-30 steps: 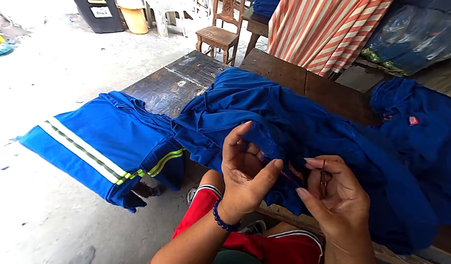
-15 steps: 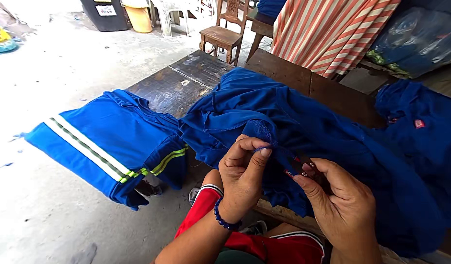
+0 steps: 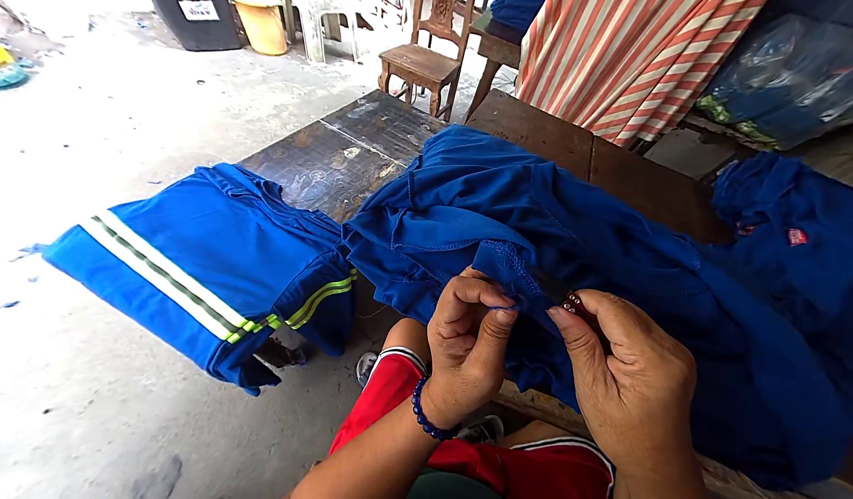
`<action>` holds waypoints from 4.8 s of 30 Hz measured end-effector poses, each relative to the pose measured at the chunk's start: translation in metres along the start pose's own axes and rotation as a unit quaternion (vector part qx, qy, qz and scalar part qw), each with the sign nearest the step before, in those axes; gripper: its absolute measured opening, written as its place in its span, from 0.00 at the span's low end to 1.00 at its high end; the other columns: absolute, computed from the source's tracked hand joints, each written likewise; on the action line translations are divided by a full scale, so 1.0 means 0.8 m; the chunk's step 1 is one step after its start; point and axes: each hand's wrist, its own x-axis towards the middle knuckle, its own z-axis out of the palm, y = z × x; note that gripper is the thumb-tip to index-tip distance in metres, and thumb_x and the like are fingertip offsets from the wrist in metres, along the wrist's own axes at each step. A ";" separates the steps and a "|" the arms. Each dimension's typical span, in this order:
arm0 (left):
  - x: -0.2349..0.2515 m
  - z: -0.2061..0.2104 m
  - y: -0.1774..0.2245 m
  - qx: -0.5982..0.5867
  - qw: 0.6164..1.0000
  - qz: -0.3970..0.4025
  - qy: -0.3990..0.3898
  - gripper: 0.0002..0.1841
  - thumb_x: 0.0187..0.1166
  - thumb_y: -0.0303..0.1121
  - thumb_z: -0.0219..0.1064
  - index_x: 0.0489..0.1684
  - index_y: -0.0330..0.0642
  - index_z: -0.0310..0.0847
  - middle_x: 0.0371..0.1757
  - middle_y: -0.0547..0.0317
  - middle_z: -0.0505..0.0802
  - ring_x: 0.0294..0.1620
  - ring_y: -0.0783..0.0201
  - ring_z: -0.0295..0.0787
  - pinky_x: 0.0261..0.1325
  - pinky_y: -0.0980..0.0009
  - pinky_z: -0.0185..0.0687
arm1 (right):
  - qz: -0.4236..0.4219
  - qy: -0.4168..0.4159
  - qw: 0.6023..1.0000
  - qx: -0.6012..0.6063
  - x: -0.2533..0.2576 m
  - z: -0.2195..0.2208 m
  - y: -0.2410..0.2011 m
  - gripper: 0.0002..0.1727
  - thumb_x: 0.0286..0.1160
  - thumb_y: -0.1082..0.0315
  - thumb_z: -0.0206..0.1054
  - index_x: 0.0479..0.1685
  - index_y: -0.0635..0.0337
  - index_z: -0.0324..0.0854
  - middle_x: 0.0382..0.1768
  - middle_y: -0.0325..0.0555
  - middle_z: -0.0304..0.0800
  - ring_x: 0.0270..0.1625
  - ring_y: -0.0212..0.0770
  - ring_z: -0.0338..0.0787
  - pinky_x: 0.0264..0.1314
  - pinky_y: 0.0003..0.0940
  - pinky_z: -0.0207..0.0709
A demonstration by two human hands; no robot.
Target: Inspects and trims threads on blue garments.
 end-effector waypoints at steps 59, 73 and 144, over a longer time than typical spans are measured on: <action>-0.009 0.007 -0.003 0.059 0.998 -0.029 -0.018 0.06 0.90 0.37 0.59 0.50 0.63 0.81 0.73 0.74 0.81 0.65 0.76 0.84 0.61 0.74 0.87 | 0.043 0.024 0.996 0.075 -0.042 0.000 0.024 0.16 0.85 0.62 0.65 0.39 0.68 0.87 0.34 0.44 0.89 0.42 0.19 0.84 0.48 0.10 0.75; 0.009 0.006 0.014 0.093 0.994 0.014 0.056 0.32 0.68 0.15 0.74 0.73 0.48 0.77 0.59 0.68 0.93 0.55 0.73 0.92 0.61 0.71 0.89 | 0.077 0.039 0.973 0.215 -0.043 0.006 0.034 0.11 0.85 0.65 0.65 0.45 0.67 0.82 0.38 0.29 0.86 0.41 0.11 0.81 0.46 0.06 0.76; 0.000 -0.005 0.015 0.147 0.986 0.042 0.070 0.09 0.84 0.24 0.65 0.51 0.45 0.90 0.46 0.71 0.96 0.47 0.79 0.91 0.52 0.79 0.88 | -0.121 0.019 0.980 0.155 -0.028 0.029 -0.036 0.11 0.77 0.61 0.73 0.40 0.61 0.82 0.25 0.40 0.80 0.29 0.28 0.78 0.36 0.17 0.72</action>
